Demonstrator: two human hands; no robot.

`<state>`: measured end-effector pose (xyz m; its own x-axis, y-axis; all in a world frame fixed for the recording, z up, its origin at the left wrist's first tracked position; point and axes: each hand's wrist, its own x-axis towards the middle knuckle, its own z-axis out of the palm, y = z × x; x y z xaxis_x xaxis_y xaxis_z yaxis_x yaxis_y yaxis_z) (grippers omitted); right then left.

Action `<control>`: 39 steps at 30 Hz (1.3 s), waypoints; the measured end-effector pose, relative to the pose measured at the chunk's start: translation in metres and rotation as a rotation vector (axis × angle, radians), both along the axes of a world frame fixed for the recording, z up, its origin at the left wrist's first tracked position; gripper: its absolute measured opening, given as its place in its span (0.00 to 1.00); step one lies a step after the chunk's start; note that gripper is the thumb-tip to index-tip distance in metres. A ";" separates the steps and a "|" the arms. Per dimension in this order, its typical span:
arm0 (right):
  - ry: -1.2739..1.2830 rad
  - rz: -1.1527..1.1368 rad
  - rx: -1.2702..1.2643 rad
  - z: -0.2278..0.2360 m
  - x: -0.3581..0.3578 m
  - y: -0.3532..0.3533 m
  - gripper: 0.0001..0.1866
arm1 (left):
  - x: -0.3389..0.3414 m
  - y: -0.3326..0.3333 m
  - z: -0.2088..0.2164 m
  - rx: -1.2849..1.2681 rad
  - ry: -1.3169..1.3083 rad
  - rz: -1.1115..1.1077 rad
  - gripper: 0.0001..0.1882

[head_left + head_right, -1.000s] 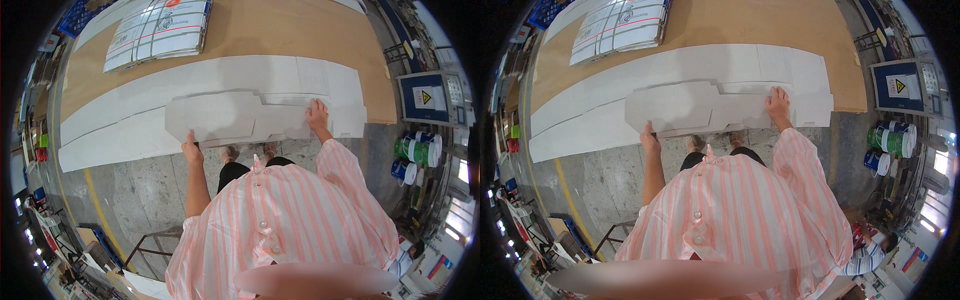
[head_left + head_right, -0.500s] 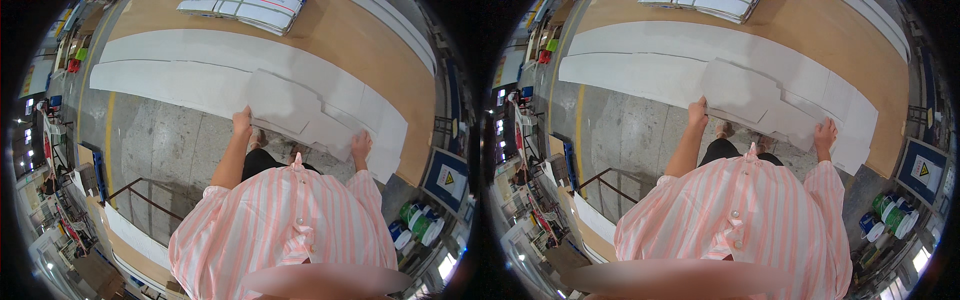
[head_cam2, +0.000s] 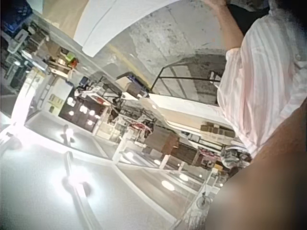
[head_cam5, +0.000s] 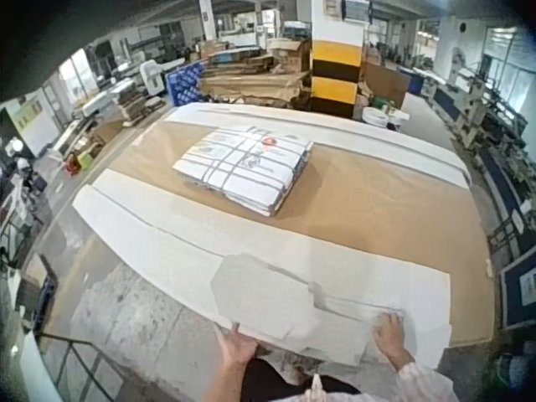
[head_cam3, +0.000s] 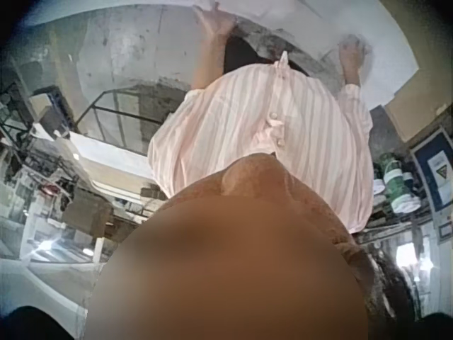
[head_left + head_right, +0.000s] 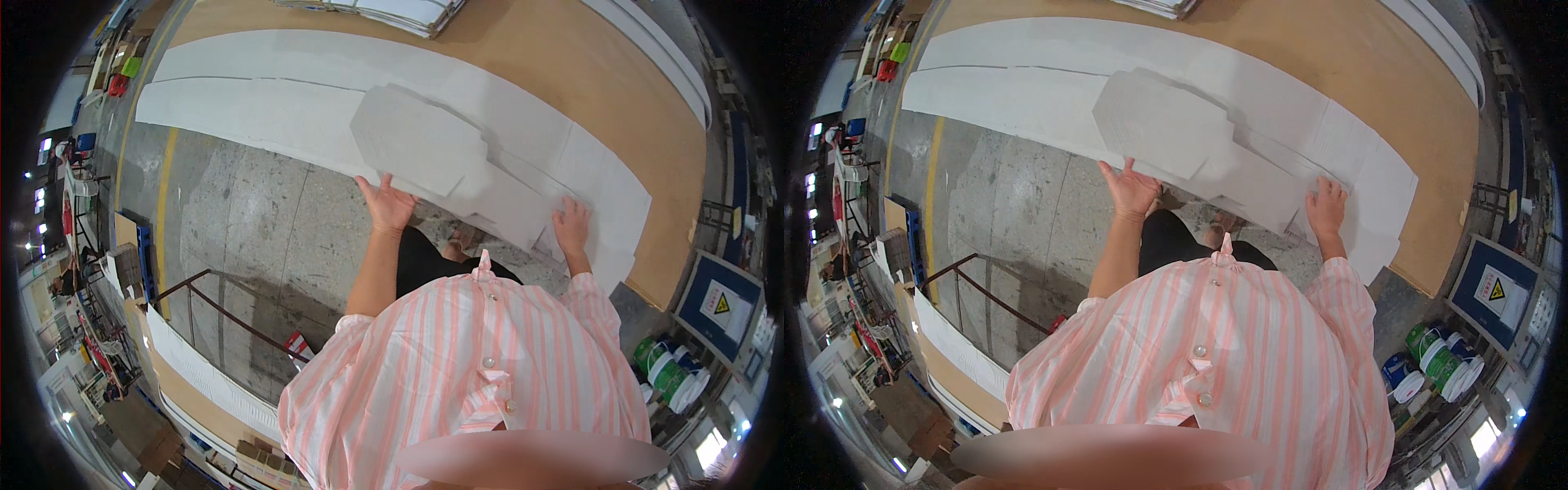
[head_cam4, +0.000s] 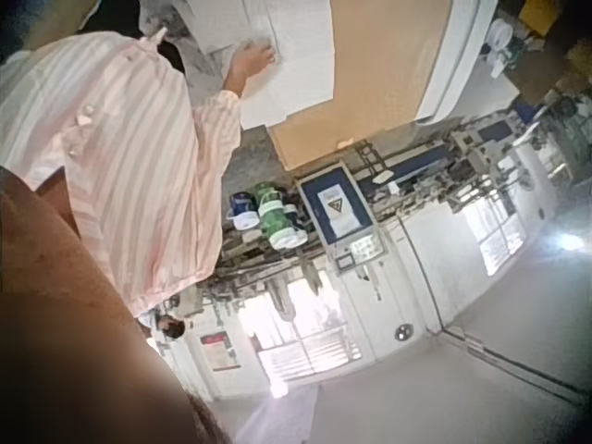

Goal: Counting and organizing stacks of die-cut paper or cardboard templates on a workbench.

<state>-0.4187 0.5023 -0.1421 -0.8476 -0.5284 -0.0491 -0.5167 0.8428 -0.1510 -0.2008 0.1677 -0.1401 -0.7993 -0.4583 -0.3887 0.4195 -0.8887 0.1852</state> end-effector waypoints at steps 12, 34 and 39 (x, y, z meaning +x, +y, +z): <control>-0.016 -0.058 -0.027 0.002 0.008 -0.002 0.23 | -0.024 0.058 -0.039 -0.372 -0.568 0.034 0.16; -0.161 -0.013 -0.038 -0.076 -0.033 0.109 0.34 | -0.149 0.348 0.113 -3.075 -0.316 -0.411 0.23; -0.039 -0.049 0.131 -0.072 -0.039 0.116 0.34 | -0.138 0.266 0.160 -2.312 -0.351 -0.158 0.29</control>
<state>-0.4578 0.6183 -0.2140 -0.8682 -0.4737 -0.1477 -0.4707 0.8804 -0.0575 -0.3390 0.4338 0.0199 -0.9021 -0.1402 0.4082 0.1356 0.8058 0.5764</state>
